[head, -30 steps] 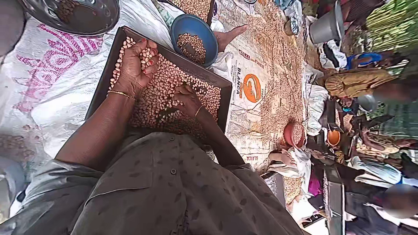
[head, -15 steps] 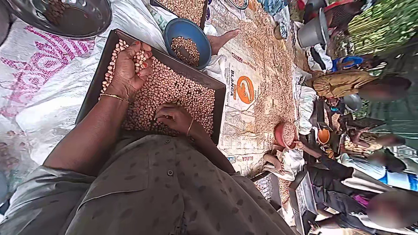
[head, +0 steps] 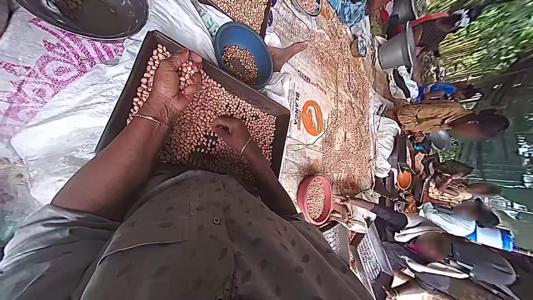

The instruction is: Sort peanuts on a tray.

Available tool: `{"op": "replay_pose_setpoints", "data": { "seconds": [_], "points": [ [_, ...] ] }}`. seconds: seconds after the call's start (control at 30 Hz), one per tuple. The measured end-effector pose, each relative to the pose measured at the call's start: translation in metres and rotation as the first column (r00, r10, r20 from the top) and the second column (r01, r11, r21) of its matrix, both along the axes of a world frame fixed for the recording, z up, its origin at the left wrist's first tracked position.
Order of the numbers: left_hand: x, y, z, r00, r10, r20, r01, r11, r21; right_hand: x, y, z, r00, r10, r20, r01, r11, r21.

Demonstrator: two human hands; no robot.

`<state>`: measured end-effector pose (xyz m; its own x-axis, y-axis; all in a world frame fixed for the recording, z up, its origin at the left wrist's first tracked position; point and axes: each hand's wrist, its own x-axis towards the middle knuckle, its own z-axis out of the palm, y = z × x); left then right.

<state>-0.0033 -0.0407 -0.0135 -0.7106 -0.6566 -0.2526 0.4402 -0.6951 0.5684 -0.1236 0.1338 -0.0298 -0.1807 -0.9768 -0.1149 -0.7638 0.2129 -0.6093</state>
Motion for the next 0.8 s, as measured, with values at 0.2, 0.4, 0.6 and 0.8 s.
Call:
{"op": "replay_pose_setpoints", "data": {
  "seconds": [0.2, 0.4, 0.6, 0.8],
  "points": [
    [0.0, 0.001, -0.002, 1.0, -0.018, 0.002, 0.018, 1.0, 0.003, 0.043, -0.001, -0.008, 0.883, 0.027, -0.468, 0.01, 0.997, 0.077],
    [-0.001, 0.004, 0.0, 0.992, -0.103, 0.08, 0.106, 0.993, -0.043, 0.038, -0.014, -0.006, 0.921, -0.141, -0.364, 0.214, 0.962, 0.169],
    [-0.006, 0.015, 0.002, 0.869, -0.336, 0.363, 0.376, 0.926, -0.043, 0.007, -0.008, 0.028, 0.935, -0.25, 0.251, 0.338, 0.843, -0.418],
    [-0.009, 0.018, -0.001, 0.817, -0.465, 0.34, 0.494, 0.869, 0.0, -0.012, -0.009, 0.017, 0.919, -0.346, 0.192, 0.392, 0.858, -0.332]
  ]
}}
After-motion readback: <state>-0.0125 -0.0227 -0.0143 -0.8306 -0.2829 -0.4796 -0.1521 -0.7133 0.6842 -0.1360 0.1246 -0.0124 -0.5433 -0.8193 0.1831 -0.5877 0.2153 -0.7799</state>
